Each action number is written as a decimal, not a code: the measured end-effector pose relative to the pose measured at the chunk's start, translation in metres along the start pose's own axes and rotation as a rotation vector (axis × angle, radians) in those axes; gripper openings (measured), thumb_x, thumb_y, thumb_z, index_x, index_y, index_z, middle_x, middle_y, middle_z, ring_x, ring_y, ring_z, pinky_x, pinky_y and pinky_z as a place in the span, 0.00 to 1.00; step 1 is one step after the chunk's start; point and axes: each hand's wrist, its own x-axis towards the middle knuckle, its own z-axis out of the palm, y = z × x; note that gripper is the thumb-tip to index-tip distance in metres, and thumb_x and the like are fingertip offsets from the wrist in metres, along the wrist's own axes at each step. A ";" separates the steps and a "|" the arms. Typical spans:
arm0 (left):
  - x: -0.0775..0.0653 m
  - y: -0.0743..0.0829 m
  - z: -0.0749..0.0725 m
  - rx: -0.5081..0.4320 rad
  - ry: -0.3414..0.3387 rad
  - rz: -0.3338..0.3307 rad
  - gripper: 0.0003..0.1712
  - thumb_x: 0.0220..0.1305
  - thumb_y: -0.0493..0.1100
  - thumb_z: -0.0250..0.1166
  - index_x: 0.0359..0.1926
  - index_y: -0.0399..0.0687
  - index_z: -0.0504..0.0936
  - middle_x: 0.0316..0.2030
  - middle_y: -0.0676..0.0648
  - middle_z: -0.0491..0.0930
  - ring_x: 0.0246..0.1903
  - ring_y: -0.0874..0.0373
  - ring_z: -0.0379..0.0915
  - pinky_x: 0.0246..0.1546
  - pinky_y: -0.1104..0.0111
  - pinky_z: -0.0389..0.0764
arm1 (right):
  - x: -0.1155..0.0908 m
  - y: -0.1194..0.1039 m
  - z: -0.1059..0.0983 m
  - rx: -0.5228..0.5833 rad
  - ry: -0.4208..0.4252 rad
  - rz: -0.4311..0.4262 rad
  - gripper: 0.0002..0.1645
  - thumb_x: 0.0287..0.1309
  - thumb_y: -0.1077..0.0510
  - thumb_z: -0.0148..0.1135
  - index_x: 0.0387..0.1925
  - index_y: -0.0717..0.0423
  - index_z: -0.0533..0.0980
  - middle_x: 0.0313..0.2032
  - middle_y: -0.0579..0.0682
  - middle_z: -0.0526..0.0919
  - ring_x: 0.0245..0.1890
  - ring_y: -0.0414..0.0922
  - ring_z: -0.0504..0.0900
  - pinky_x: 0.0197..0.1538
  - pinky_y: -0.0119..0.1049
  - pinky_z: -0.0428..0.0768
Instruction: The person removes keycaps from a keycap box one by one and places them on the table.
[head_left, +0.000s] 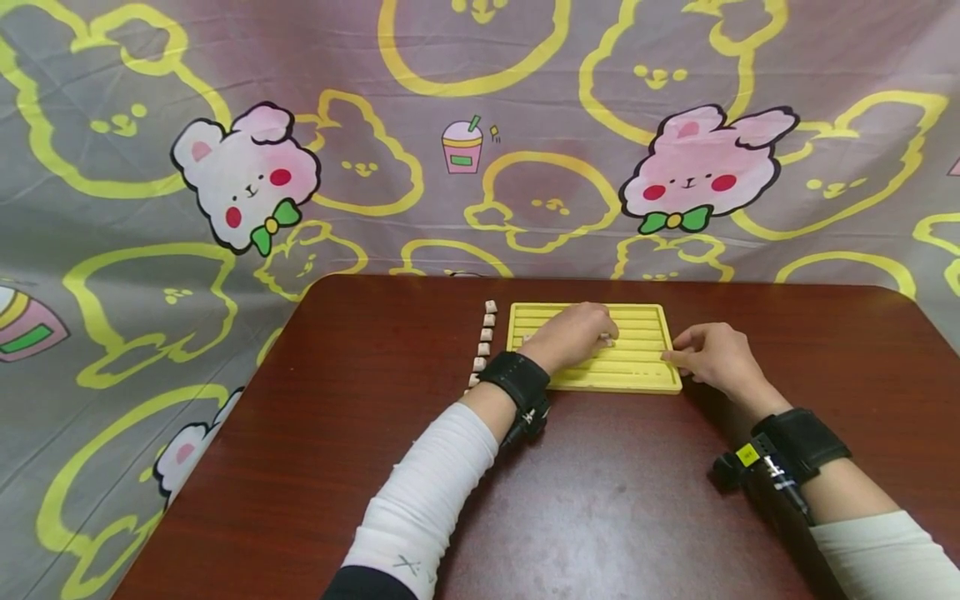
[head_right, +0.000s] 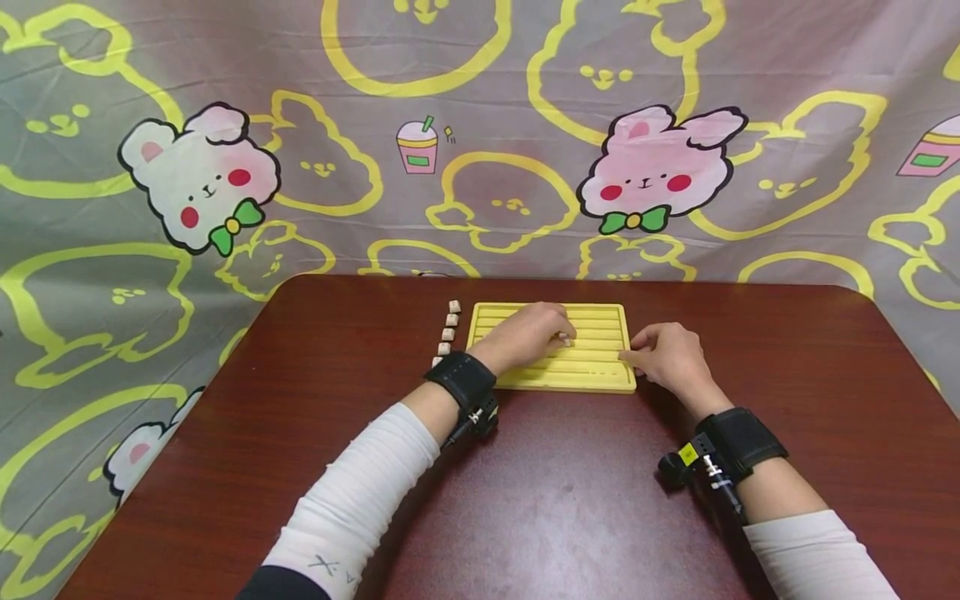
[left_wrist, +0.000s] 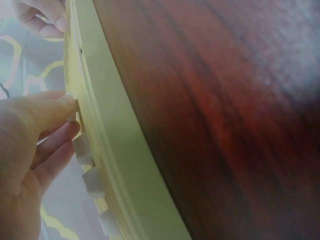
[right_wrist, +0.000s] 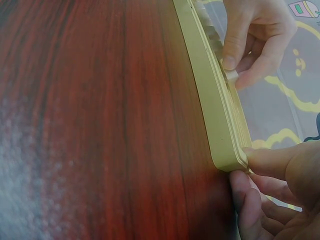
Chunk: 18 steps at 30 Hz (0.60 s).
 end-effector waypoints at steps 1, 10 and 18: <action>0.000 0.000 0.000 -0.002 0.000 0.001 0.14 0.68 0.36 0.61 0.23 0.44 0.80 0.24 0.53 0.66 0.30 0.62 0.60 0.34 0.74 0.64 | 0.000 0.000 0.000 0.002 0.000 0.000 0.23 0.58 0.51 0.70 0.44 0.67 0.80 0.34 0.59 0.86 0.25 0.42 0.82 0.28 0.32 0.82; -0.005 0.004 -0.002 0.009 0.009 0.003 0.08 0.67 0.37 0.63 0.31 0.46 0.86 0.29 0.53 0.76 0.33 0.64 0.69 0.37 0.74 0.72 | -0.002 0.000 0.003 0.005 -0.010 -0.003 0.23 0.58 0.51 0.70 0.45 0.67 0.80 0.35 0.59 0.86 0.26 0.41 0.83 0.29 0.32 0.82; -0.002 0.006 -0.007 0.019 0.010 -0.004 0.07 0.68 0.39 0.63 0.38 0.48 0.88 0.36 0.52 0.82 0.38 0.63 0.76 0.42 0.74 0.78 | -0.002 -0.002 -0.001 0.006 -0.006 -0.007 0.23 0.58 0.52 0.70 0.45 0.68 0.80 0.35 0.59 0.85 0.26 0.42 0.82 0.29 0.32 0.82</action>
